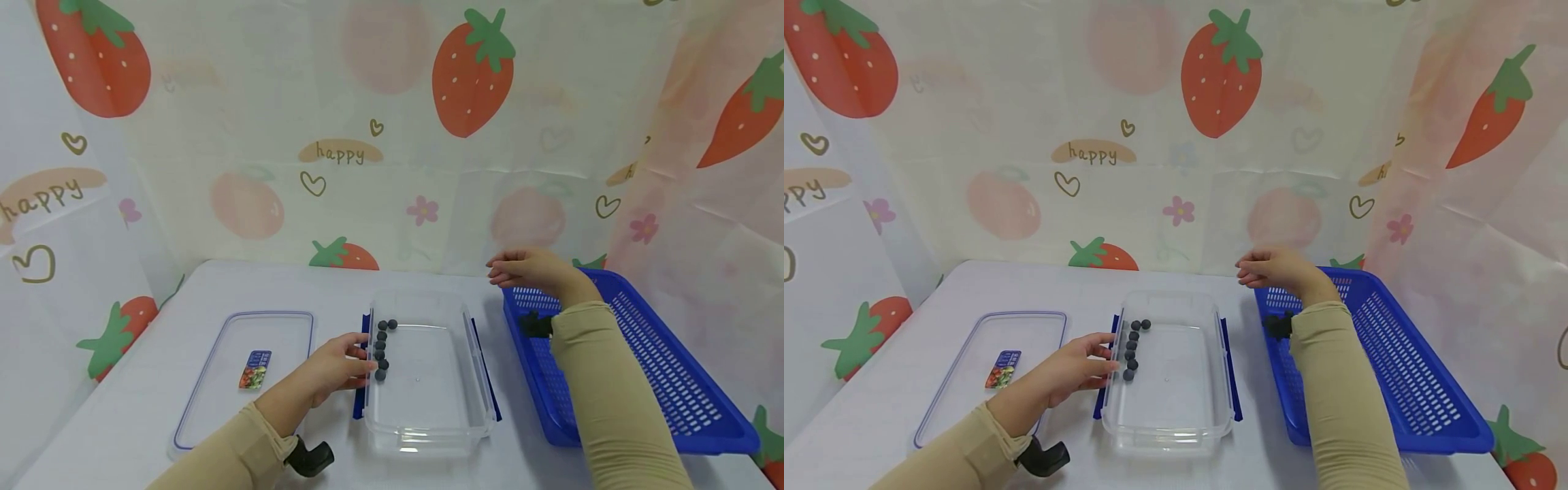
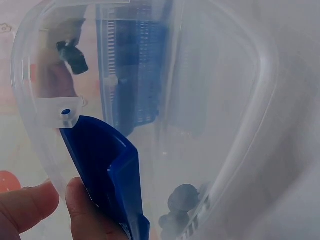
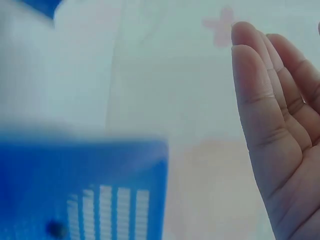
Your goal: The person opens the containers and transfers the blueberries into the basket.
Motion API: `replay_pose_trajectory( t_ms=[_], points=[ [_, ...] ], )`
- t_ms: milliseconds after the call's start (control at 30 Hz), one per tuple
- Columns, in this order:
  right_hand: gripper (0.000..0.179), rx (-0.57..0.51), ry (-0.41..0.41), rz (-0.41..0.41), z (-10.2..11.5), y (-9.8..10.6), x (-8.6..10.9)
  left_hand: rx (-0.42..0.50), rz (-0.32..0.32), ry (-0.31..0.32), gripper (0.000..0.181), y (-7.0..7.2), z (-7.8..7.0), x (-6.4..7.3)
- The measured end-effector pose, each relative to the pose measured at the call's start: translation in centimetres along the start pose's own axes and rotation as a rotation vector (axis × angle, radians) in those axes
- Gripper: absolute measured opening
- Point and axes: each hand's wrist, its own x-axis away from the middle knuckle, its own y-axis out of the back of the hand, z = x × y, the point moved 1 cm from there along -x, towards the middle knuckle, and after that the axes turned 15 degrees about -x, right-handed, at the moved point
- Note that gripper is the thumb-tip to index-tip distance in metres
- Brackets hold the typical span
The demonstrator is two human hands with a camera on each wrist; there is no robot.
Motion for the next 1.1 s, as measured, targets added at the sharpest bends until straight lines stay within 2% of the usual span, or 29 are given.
replay_pose_trajectory(
  t_ms=[167,400,567,767,1000,1100],
  points=[
    [0.031,0.051,0.026,0.031,0.3,-2.8,-1.4,0.001,0.002,-0.006,0.059,0.0,0.1,-0.1],
    [0.024,0.033,0.023,0.116,0.5,-6.7,-3.1,0.001,0.006,-0.008,0.059,0.0,0.1,-0.1],
    [0.023,0.015,0.003,0.139,-0.1,-9.1,-4.7,0.003,0.002,-0.003,0.059,0.1,0.0,-0.1],
    [0.023,0.005,-0.048,0.150,-1.3,-11.3,-6.3,0.005,0.002,0.008,0.060,0.0,0.0,-0.1],
    [0.024,-0.025,-0.110,0.139,-2.4,-13.2,-7.5,-0.001,0.006,0.000,0.060,0.0,0.0,-0.1],
    [0.028,-0.023,-0.139,0.158,-2.8,-13.8,-7.9,0.001,0.008,-0.002,0.061,0.1,0.0,-0.1]
  ],
)
